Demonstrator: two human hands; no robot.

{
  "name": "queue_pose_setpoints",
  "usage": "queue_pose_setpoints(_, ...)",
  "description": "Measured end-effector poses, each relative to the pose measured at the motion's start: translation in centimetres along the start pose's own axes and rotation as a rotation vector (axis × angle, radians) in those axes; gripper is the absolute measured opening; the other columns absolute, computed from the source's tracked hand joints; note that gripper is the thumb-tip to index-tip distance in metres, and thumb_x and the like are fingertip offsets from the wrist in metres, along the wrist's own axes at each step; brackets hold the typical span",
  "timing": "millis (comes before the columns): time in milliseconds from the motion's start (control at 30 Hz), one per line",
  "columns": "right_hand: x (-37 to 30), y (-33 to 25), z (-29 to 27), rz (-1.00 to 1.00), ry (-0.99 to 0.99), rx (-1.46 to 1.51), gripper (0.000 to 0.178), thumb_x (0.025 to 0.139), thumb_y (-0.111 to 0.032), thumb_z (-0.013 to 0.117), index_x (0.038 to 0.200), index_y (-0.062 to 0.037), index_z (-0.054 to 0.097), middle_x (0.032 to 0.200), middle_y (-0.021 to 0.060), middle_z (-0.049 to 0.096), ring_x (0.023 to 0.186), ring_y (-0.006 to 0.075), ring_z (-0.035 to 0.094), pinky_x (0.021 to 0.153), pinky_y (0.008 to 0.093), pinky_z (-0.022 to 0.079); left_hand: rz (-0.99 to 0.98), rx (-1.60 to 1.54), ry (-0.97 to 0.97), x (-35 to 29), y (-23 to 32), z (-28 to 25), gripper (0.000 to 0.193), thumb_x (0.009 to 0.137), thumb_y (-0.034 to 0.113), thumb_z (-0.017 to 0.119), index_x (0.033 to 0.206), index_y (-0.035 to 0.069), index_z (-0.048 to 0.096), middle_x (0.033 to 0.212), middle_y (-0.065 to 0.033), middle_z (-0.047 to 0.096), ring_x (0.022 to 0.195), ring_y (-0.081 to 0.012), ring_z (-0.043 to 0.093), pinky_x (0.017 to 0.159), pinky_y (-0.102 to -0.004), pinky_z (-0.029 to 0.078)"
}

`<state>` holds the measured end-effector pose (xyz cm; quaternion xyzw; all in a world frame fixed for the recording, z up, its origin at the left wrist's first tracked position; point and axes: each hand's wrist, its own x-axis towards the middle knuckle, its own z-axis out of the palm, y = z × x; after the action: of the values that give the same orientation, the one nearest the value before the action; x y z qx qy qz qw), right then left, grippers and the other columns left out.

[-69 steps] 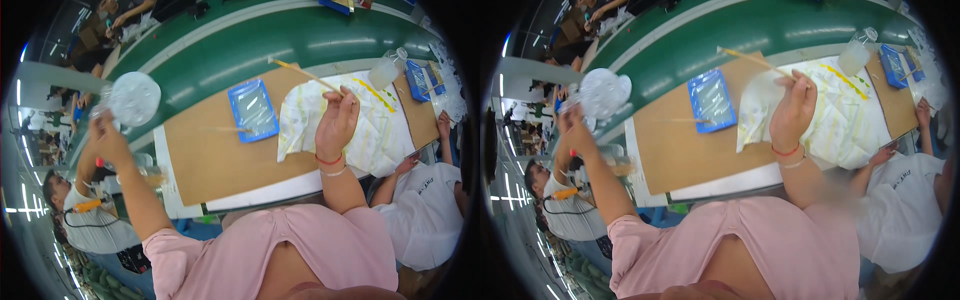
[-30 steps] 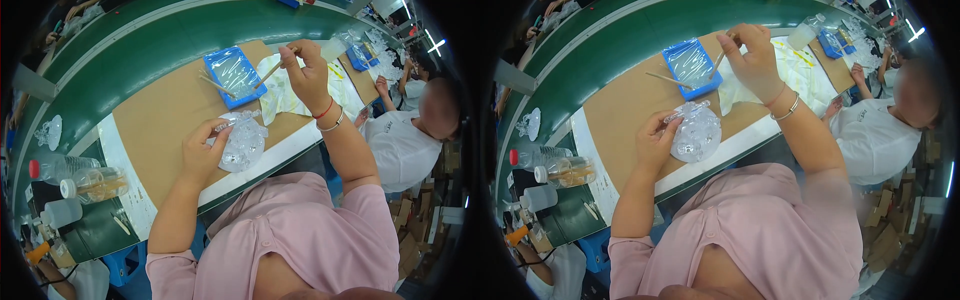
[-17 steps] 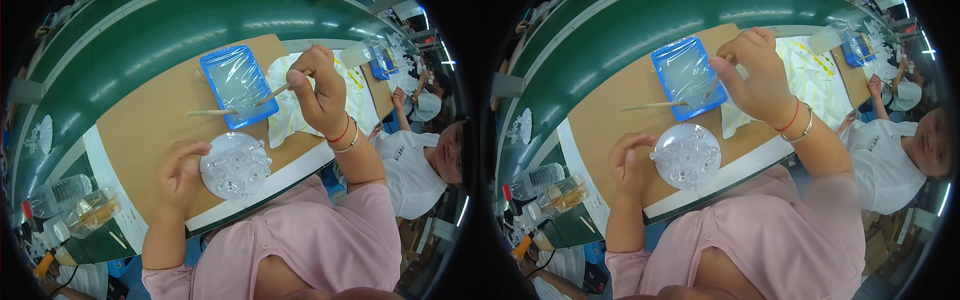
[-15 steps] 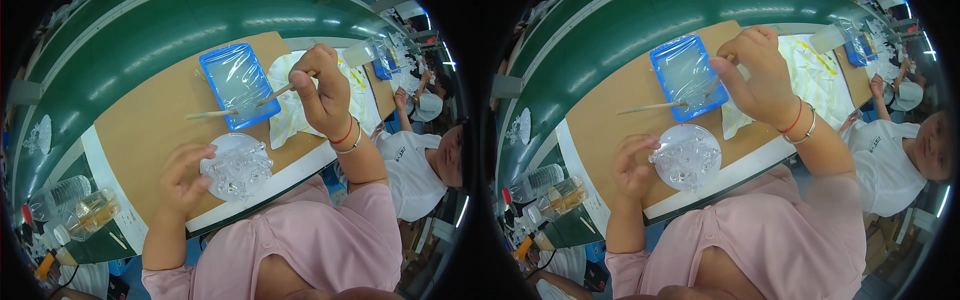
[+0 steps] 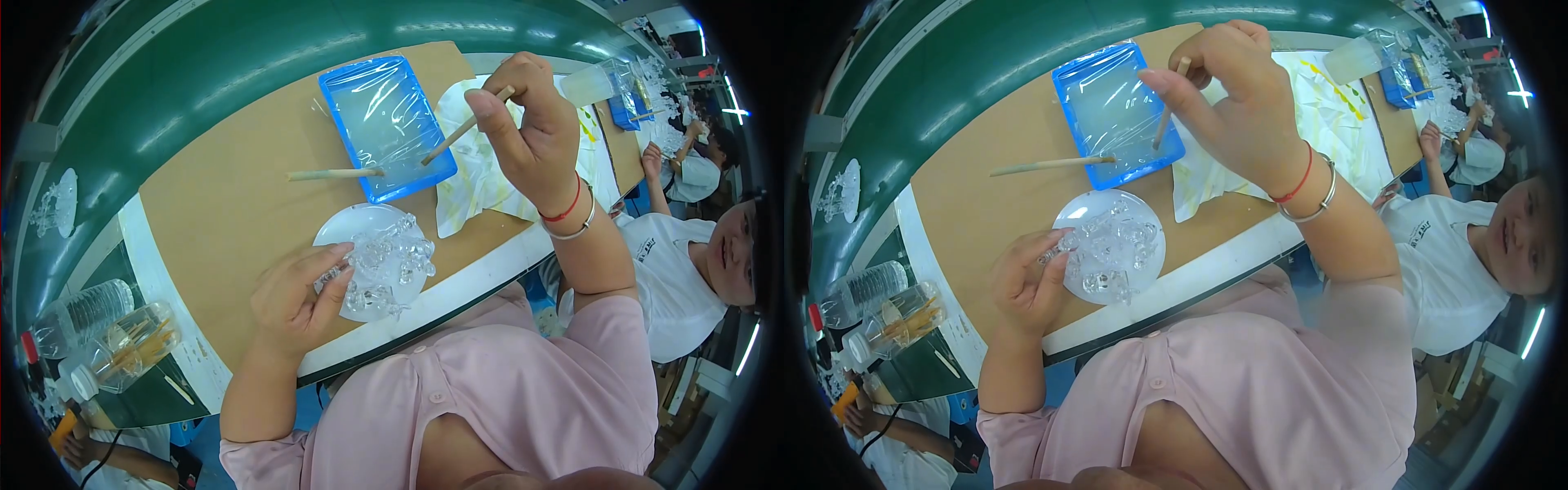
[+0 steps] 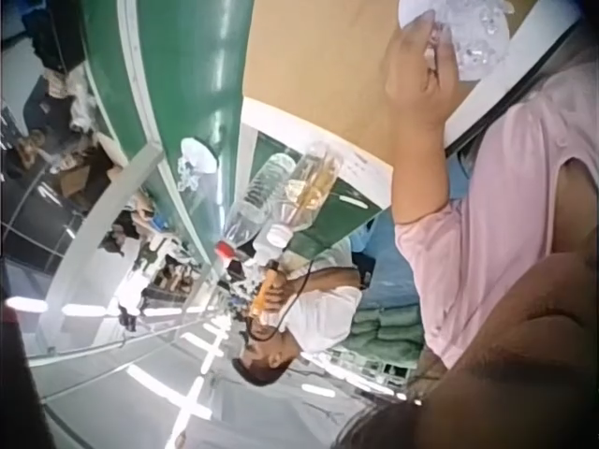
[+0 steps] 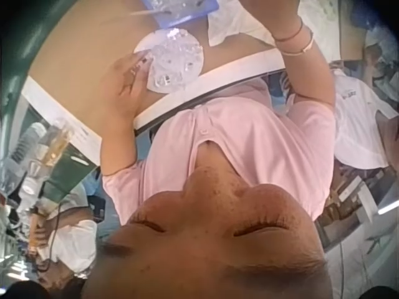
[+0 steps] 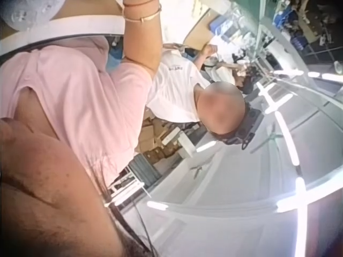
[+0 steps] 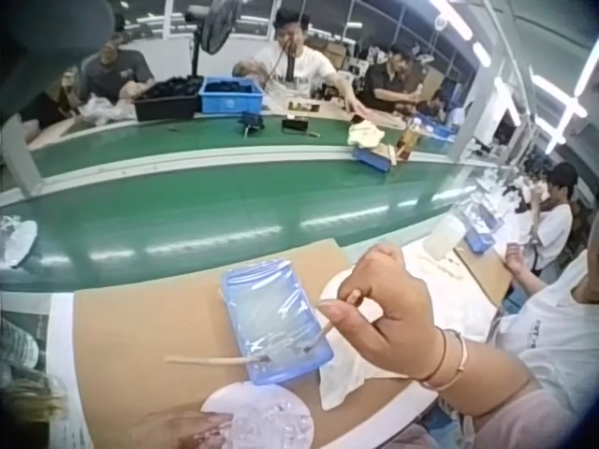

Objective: Applying adhesive to decorative plastic parts to assemble a lighting fixture.

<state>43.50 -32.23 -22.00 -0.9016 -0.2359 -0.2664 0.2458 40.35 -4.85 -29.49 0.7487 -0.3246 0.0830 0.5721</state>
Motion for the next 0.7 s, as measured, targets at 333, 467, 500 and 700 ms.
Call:
queue_pose_setpoints(333, -0.5, -0.1, 0.2, 0.047, 0.153, 0.038, 0.015, 0.082, -0.007, 0.069, 0.080, -0.0034, 0.054, 0.068, 0.0035, 0.052, 0.068, 0.0141, 0.046, 0.063, 0.0251, 0.037, -0.012, -0.057, -0.009, 0.2, 0.1, -0.3, 0.020, 0.075, 0.003, 0.069, 0.094, -0.002, 0.064, 0.087, -0.0132, 0.067, 0.070, -0.0205, 0.066, 0.062, -0.0266, 0.051)
queue_pose_setpoints(467, -0.4, -0.5, 0.2, -0.050, 0.129, -0.050, 0.015, 0.082, -0.007, 0.069, 0.078, -0.0049, 0.055, 0.066, 0.0021, 0.052, 0.068, 0.0147, 0.046, 0.067, 0.0262, 0.037, -0.177, -0.313, 0.076, -0.4, -0.4, -0.7, 0.021, 0.082, 0.011, 0.063, 0.098, -0.002, 0.062, 0.093, -0.0141, 0.065, 0.077, -0.0207, 0.065, 0.070, -0.0289, 0.050)
queue_pose_setpoints(500, -0.4, -0.6, 0.2, -0.051, 0.127, -0.050, 0.015, 0.082, -0.007, 0.069, 0.078, -0.0049, 0.055, 0.066, 0.0021, 0.052, 0.068, 0.0147, 0.046, 0.067, 0.0262, 0.037, -0.271, -0.390, 0.093, -0.4, -0.4, -0.8, 0.022, 0.083, 0.013, 0.062, 0.099, -0.002, 0.061, 0.094, -0.0141, 0.065, 0.078, -0.0210, 0.065, 0.072, -0.0295, 0.050)
queue_pose_setpoints(700, -1.0, -0.2, 0.0, -0.053, 0.129, -0.024, 0.012, 0.085, -0.006, 0.065, 0.080, -0.0035, 0.054, 0.069, 0.0027, 0.053, 0.066, 0.0131, 0.047, 0.066, 0.0245, 0.039, -0.004, -0.202, -0.051, 0.3, -0.7, -1.0, 0.026, 0.075, 0.009, 0.070, 0.099, -0.001, 0.063, 0.091, -0.0121, 0.064, 0.079, -0.0225, 0.062, 0.068, -0.0286, 0.049)
